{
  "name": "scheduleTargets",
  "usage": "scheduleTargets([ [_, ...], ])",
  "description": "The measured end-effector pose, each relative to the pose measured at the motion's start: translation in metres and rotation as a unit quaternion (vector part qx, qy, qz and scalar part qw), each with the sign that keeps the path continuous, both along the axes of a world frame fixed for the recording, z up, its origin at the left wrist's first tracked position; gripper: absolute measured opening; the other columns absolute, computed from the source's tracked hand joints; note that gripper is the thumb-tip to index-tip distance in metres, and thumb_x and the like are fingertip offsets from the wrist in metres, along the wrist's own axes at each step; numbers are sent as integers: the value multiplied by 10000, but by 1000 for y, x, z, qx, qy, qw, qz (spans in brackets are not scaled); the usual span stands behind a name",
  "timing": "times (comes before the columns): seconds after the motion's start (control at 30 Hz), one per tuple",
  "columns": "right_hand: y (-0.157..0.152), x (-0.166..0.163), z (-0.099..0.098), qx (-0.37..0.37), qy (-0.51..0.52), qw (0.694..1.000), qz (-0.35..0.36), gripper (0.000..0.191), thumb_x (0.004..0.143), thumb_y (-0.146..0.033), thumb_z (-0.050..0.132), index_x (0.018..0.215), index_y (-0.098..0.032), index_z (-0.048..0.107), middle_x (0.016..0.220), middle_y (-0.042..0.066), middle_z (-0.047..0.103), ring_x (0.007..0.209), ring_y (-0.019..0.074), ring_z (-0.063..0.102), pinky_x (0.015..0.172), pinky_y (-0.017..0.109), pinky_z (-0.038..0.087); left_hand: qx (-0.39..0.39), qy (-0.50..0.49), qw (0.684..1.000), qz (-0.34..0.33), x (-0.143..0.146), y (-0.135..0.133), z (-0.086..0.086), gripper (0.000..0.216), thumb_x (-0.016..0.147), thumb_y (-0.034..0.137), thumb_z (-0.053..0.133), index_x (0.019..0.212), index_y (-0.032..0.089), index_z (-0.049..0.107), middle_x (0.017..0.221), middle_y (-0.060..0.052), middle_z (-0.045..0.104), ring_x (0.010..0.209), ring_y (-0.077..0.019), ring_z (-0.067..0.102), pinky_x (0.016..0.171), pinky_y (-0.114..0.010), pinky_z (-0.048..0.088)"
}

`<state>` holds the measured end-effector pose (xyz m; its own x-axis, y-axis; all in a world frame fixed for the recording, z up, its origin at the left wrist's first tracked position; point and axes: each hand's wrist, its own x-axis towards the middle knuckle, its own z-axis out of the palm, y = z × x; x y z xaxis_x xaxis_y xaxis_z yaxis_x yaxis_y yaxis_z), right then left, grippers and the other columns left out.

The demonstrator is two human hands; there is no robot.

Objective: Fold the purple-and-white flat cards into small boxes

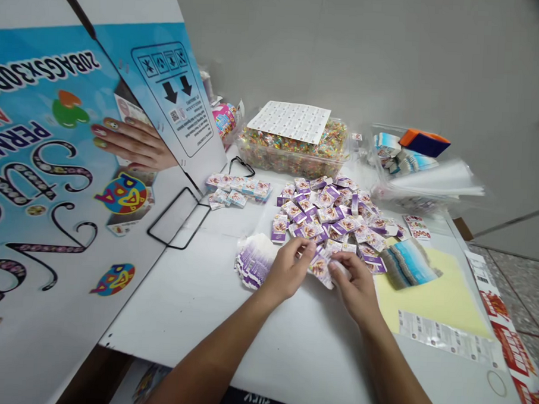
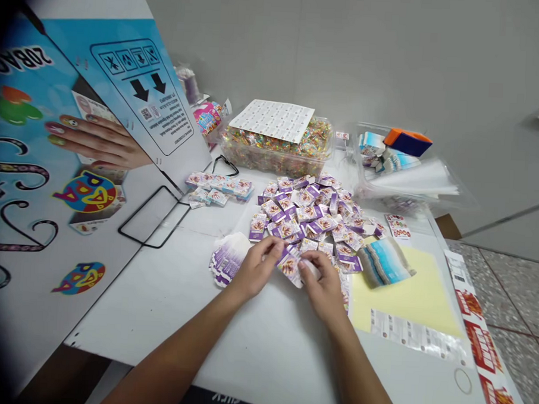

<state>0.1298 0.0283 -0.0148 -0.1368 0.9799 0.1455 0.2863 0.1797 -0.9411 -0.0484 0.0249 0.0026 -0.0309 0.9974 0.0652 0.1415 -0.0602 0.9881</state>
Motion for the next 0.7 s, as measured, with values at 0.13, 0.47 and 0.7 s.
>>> scheduleTargets([
  [0.13, 5, 8, -6, -45, 75, 996, 23, 347, 893, -405, 654, 1196, -260, 567, 1201, 85, 638, 1142, 257, 603, 867, 359, 539, -82, -104, 989, -65, 7, 1, -6, 306, 895, 491, 615, 861, 187, 595, 643, 30, 574, 582, -135, 540, 600, -265, 443],
  [0.47, 7, 13, -8, -100, 167, 979, 52, 397, 828, -434, 721, 1152, -244, 593, 1071, 83, 675, 805, 207, 657, 667, 326, 564, -132, -279, 947, -92, 5, 3, -5, 450, 759, 565, 749, 873, 156, 600, 668, 6, 636, 539, -129, 613, 556, -265, 492],
  [0.7, 5, 8, -6, -52, 141, 988, 26, 313, 807, -388, 746, 1060, -250, 623, 1011, 47, 700, 820, 198, 667, 645, 291, 570, -118, -231, 958, -120, 0, 4, -5, 383, 849, 537, 654, 847, 154, 633, 667, -21, 656, 565, -157, 622, 530, -262, 448],
])
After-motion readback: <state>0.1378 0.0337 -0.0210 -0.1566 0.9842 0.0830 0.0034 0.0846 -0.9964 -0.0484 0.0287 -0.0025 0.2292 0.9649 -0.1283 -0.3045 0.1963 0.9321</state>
